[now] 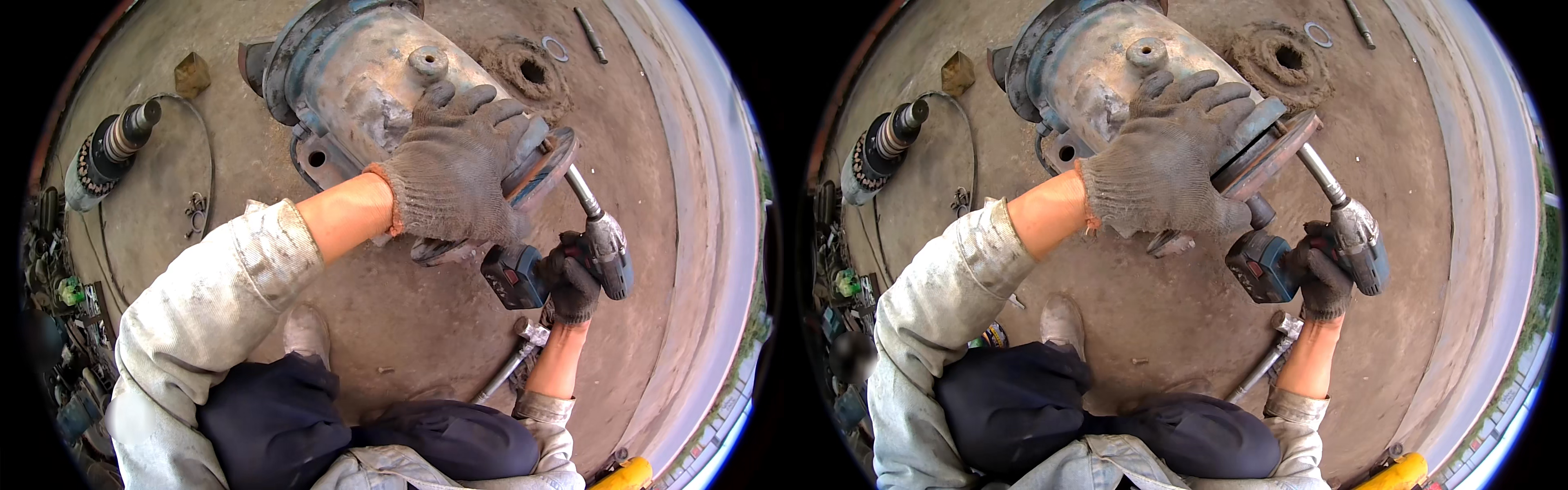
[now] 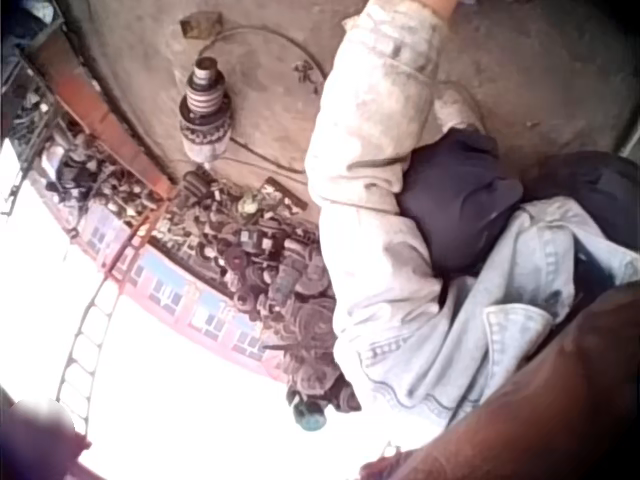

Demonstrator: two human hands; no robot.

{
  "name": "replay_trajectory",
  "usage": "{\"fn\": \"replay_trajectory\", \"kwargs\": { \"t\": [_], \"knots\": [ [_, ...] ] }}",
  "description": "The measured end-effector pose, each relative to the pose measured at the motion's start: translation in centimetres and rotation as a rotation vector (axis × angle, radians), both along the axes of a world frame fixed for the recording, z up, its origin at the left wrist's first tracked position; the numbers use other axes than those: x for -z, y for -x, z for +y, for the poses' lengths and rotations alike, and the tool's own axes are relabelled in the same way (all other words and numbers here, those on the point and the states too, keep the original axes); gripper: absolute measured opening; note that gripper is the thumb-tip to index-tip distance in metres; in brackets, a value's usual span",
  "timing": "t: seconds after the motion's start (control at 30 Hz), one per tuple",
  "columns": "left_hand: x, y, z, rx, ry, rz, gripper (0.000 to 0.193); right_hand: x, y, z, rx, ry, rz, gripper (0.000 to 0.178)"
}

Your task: The person is repairing a mechanical part, likely a brake drum or hub assembly. They use a hammer and a cordless drill to remove and adjust components, including bolts and a circular metal piece.

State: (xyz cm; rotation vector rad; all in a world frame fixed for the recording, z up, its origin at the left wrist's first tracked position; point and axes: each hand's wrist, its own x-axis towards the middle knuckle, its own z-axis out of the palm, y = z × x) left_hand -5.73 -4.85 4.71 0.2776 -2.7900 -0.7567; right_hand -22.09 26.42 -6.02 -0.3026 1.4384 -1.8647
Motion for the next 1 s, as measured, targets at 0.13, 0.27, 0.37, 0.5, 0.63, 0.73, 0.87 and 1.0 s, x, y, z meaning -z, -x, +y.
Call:
{"fn": "replay_trajectory", "kwargs": {
  "t": [0.13,0.27,0.37,0.5,0.63,0.73,0.87,1.0],
  "knots": [
    [0.2,0.4,0.2,-0.011,0.057,-0.040,0.112,-0.7,-1.7,3.0,0.027,0.109,-0.126,0.050],
    [0.7,0.5,-0.2,-0.020,0.123,-0.031,0.113,0.6,-5.7,5.6,0.073,0.135,-0.357,0.043],
    [2.1,1.5,-1.3,0.002,0.183,0.008,0.115,2.6,-7.7,5.6,0.097,0.083,-0.552,0.039],
    [-0.1,1.1,-3.8,0.017,0.204,-0.088,0.115,5.9,-10.8,3.8,0.101,-0.028,-0.763,0.031],
    [-1.4,1.9,-3.0,0.047,0.182,-0.150,0.115,8.6,-11.1,2.0,-0.024,0.004,-0.859,0.026],
    [-1.7,2.0,-2.9,0.022,0.142,-0.146,0.114,9.1,-11.4,0.7,-0.040,-0.006,-0.907,0.024],
    [-1.9,2.7,-2.7,0.026,0.154,-0.171,0.111,9.5,-11.2,-0.1,-0.075,0.015,-0.922,0.021],
    [-0.9,2.4,-2.7,0.059,0.244,-0.089,0.110,9.3,-11.0,-0.4,-0.086,0.073,-1.043,0.018]
  ]
}}
